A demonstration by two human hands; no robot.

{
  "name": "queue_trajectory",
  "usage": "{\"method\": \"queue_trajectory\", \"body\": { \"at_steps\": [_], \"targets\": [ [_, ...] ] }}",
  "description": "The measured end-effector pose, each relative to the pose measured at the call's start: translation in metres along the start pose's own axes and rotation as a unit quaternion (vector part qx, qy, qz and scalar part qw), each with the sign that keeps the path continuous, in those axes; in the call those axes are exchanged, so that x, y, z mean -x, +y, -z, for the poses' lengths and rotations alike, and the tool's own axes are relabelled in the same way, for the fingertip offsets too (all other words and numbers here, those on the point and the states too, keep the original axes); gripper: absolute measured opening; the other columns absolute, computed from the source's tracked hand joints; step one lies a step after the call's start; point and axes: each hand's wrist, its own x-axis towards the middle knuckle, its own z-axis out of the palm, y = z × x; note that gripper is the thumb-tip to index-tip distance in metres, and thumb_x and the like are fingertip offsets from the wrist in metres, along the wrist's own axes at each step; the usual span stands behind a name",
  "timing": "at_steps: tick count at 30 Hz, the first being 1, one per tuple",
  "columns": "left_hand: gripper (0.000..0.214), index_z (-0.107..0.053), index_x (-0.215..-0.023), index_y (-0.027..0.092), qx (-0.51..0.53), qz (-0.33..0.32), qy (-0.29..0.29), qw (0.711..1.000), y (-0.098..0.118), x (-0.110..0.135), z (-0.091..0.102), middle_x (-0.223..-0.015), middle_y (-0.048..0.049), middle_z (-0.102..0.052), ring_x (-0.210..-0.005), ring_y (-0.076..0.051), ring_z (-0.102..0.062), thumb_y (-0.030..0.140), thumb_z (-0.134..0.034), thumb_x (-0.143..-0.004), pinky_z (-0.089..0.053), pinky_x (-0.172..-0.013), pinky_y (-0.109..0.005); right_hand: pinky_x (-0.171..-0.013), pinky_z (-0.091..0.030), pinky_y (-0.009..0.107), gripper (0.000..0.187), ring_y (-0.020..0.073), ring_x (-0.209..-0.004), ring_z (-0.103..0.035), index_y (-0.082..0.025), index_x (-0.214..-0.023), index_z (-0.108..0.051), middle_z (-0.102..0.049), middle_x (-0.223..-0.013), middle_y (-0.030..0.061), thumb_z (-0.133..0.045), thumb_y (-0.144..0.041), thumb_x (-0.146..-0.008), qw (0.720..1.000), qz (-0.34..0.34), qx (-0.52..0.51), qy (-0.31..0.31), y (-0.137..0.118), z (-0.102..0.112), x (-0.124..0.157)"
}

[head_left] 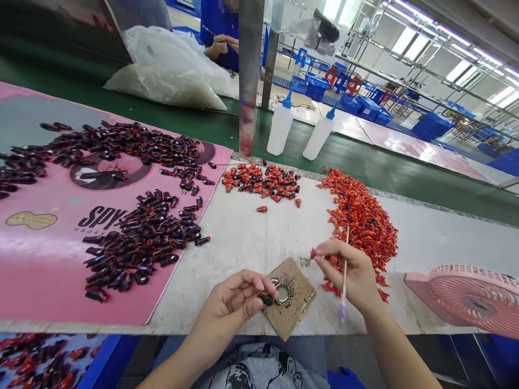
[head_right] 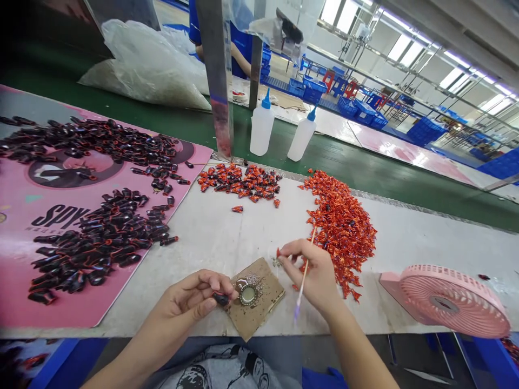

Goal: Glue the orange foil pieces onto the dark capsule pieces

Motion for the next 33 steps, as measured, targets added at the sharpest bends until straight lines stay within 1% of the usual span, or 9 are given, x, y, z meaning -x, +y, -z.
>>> {"method": "queue_trajectory", "body": {
  "at_steps": [2, 5, 7, 11, 15, 18, 21, 26, 33],
  "targets": [
    [0.018, -0.069, -0.082, 0.020, 0.013, 0.008, -0.011, 1.000, 0.004, 0.001, -0.006, -0.095, -0.0039, -0.073, -0.092, -0.018, -0.068, 0.032, -0.082, -0.078, -0.053, -0.084, -0.025, -0.061, -0.054, 0.028, 0.018, 0.0171, -0.069, -0.067, -0.020, -0.073, -0.063, -0.070, -0.076, 0.0051, -0.074, -0.030, -0.083, 0.983, -0.051, -0.175, 0.013, -0.023, -0.011, 0.010],
    [0.021, -0.069, -0.081, 0.020, 0.041, 0.031, -0.030, 0.998, 0.008, 0.002, -0.016, -0.106, -0.0041, -0.072, -0.099, -0.019, -0.067, 0.034, -0.083, -0.075, -0.050, -0.091, -0.027, -0.059, -0.054, 0.025, 0.016, 0.0146, -0.066, -0.065, -0.020, -0.074, -0.065, -0.069, -0.075, 0.0036, -0.076, -0.030, -0.083, 0.962, -0.063, -0.263, 0.025, -0.045, -0.029, 0.025],
    [0.024, -0.069, -0.080, 0.020, 0.056, 0.041, -0.035, 0.997, 0.010, 0.004, -0.020, -0.103, -0.0034, -0.072, -0.097, -0.018, -0.066, 0.036, -0.085, -0.073, -0.050, -0.087, -0.025, -0.059, -0.054, 0.024, 0.005, 0.0138, -0.066, -0.063, -0.022, -0.088, -0.069, -0.067, -0.075, 0.0024, -0.073, -0.024, -0.085, 0.973, -0.025, -0.223, 0.044, -0.050, -0.038, 0.033],
    [0.025, -0.069, -0.080, 0.019, 0.069, 0.069, -0.030, 0.995, 0.014, 0.007, -0.022, -0.092, -0.0016, -0.071, -0.089, -0.015, -0.065, 0.035, -0.087, -0.071, -0.048, -0.081, -0.021, -0.061, -0.056, 0.023, 0.031, 0.0141, -0.072, -0.065, -0.026, -0.117, -0.070, -0.067, -0.081, 0.0039, -0.061, -0.011, -0.091, 0.993, 0.088, -0.068, 0.032, -0.045, -0.042, 0.042],
    [0.027, -0.070, -0.079, 0.018, 0.110, 0.128, -0.051, 0.984, 0.019, 0.008, -0.022, -0.087, -0.0013, -0.069, -0.084, -0.014, -0.064, 0.032, -0.089, -0.068, -0.048, -0.078, -0.022, -0.070, -0.060, 0.024, 0.032, 0.0156, -0.086, -0.069, -0.025, -0.121, -0.069, -0.066, -0.102, 0.0097, -0.056, -0.012, -0.095, 0.990, 0.139, -0.014, 0.021, -0.044, -0.036, 0.045],
    [0.025, -0.071, -0.079, 0.017, 0.148, 0.149, -0.088, 0.974, 0.020, 0.009, -0.024, -0.088, -0.0026, -0.069, -0.084, -0.015, -0.065, 0.032, -0.089, -0.068, -0.049, -0.079, -0.023, -0.069, -0.059, 0.024, 0.028, 0.0154, -0.086, -0.069, -0.026, -0.119, -0.070, -0.067, -0.099, 0.0082, -0.058, -0.015, -0.095, 0.986, 0.156, -0.058, 0.026, -0.047, -0.032, 0.047],
    [0.024, -0.071, -0.080, 0.018, 0.139, 0.117, -0.083, 0.980, 0.017, 0.010, -0.029, -0.086, -0.0022, -0.067, -0.081, -0.013, -0.063, 0.032, -0.087, -0.070, -0.048, -0.076, -0.020, -0.066, -0.058, 0.024, 0.024, 0.0148, -0.080, -0.068, -0.028, -0.114, -0.071, -0.068, -0.090, 0.0054, -0.064, -0.021, -0.092, 0.984, 0.118, -0.117, 0.063, -0.052, -0.033, 0.052],
    [0.017, -0.072, -0.082, 0.021, 0.063, 0.014, -0.016, 0.998, 0.007, 0.014, -0.035, -0.082, -0.0002, -0.061, -0.077, -0.011, -0.059, 0.032, -0.083, -0.076, -0.049, -0.070, -0.016, -0.065, -0.057, 0.026, 0.019, 0.0159, -0.079, -0.066, -0.029, -0.109, -0.072, -0.067, -0.087, 0.0053, -0.067, -0.029, -0.091, 0.974, 0.043, -0.187, 0.123, -0.059, -0.051, 0.060],
    [0.006, -0.072, -0.083, 0.021, -0.002, -0.084, 0.007, 0.996, 0.004, 0.017, -0.040, -0.080, -0.0006, -0.060, -0.075, -0.011, -0.061, 0.024, -0.077, -0.082, -0.052, -0.070, -0.015, -0.067, -0.056, 0.024, 0.015, 0.0144, -0.081, -0.065, -0.026, -0.106, -0.071, -0.067, -0.087, 0.0045, -0.062, -0.026, -0.094, 0.979, 0.048, -0.165, 0.106, -0.062, -0.062, 0.058]
  ]
}}
